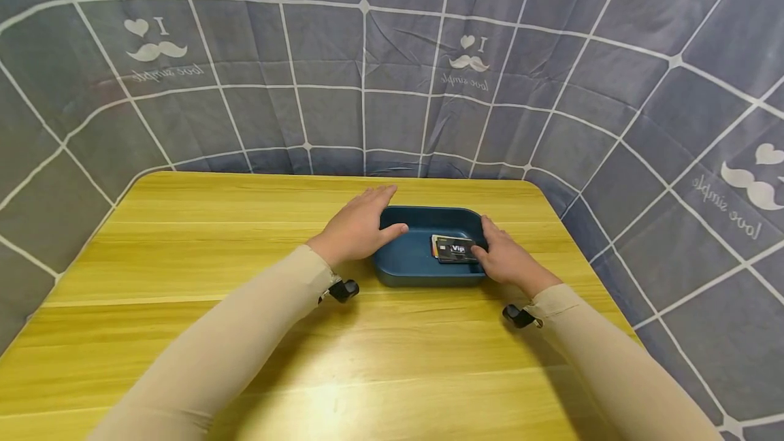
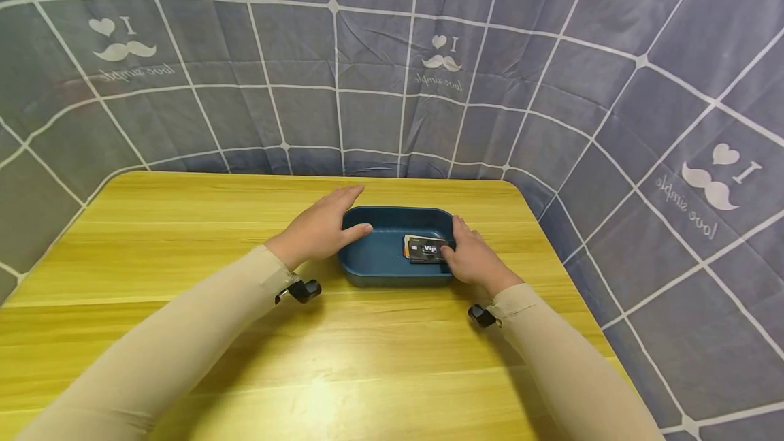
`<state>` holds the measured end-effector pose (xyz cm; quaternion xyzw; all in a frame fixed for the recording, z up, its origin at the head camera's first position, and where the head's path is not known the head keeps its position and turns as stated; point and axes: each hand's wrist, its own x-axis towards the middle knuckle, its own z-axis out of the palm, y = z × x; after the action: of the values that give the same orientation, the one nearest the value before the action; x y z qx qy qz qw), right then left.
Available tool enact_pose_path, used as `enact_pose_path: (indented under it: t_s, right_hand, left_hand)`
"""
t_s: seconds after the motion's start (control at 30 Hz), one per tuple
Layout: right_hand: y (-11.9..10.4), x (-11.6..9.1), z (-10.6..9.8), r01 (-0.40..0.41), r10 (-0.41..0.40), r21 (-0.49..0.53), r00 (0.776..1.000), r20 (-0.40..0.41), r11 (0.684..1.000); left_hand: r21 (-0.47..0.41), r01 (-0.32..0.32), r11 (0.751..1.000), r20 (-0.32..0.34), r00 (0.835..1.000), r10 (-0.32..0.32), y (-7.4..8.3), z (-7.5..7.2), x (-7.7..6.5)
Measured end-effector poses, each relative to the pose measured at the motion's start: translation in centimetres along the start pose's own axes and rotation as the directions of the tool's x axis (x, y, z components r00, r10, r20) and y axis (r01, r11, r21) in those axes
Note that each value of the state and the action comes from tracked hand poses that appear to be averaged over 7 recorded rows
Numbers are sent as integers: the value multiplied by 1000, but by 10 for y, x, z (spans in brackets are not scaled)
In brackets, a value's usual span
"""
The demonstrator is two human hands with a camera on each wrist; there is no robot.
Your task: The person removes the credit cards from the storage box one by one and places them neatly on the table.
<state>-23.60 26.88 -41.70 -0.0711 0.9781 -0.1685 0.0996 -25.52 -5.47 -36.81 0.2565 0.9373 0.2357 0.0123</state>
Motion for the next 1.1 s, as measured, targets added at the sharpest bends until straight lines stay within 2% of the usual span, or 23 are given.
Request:
enact_pose_path:
  t_s: [0.2,0.37,0.53,0.77,1.1]
  right_hand:
    - [-2,1,-2,-1,1,-6,1000,5,1000]
    - [-2,2,-4,2,-2,-1,1000,9,1000]
    - [-2,3,-5,-4,4,1,1000,17,1000]
    - [-2,6,-6,-4,4,0,1000,6,1000]
    - [5,11,-3,15,-15,6,1000,-19,1000]
  left_hand:
    - [-117,-25,993,-3,1000,24,11,8,10]
    - [-230,-18,973,16,1000,22,17,15,23]
    - [-354,1,935,50,999,17,25,20,35]
    - [-441,5,898,110,993,48,35,30,50]
    - [-589,54,806,102,995,8,39,46,71]
